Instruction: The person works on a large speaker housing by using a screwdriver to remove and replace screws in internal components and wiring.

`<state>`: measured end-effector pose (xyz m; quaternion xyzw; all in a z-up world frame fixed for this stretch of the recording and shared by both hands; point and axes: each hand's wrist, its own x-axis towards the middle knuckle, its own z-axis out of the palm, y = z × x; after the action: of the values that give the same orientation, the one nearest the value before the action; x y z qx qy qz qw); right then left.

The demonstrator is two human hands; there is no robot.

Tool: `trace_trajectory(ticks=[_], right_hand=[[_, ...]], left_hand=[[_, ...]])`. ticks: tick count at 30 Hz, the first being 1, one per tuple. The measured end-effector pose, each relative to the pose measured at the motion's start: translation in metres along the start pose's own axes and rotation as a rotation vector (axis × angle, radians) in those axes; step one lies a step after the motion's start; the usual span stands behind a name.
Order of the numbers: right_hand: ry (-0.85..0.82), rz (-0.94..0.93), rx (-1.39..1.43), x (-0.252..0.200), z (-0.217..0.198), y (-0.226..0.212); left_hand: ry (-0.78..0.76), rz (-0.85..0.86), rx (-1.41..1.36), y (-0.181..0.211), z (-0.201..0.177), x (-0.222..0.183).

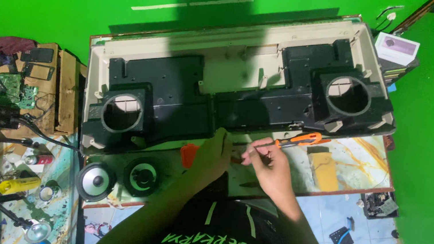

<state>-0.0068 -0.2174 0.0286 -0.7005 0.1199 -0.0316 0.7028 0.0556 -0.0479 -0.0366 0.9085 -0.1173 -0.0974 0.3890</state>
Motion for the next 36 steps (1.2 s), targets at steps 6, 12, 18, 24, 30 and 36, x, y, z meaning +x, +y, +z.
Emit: trace_trajectory(ticks=[6, 12, 18, 24, 30, 36], right_hand=[[-0.227, 0.012, -0.150, 0.028, -0.037, 0.006], [-0.088, 0.176, -0.272, 0.053, -0.100, -0.008], [-0.284, 0.082, -0.012, 0.086, -0.156, -0.010], [-0.301, 0.202, -0.043, 0.114, -0.189, -0.001], [-0.173, 0.124, 0.062, 0.147, -0.207, 0.013], [-0.058, 0.006, -0.061, 0.191, -0.199, 0.017]], left_hand=[[-0.097, 0.075, -0.321, 0.069, -0.003, 0.025], [0.068, -0.002, -0.513, 0.107, 0.032, 0.058], [0.127, 0.017, -0.704, 0.136, 0.083, 0.070], [0.225, -0.091, -0.667, 0.147, 0.103, 0.094], [0.193, -0.150, -0.826, 0.111, 0.123, 0.142], [0.160, -0.194, -1.085, 0.078, 0.156, 0.185]])
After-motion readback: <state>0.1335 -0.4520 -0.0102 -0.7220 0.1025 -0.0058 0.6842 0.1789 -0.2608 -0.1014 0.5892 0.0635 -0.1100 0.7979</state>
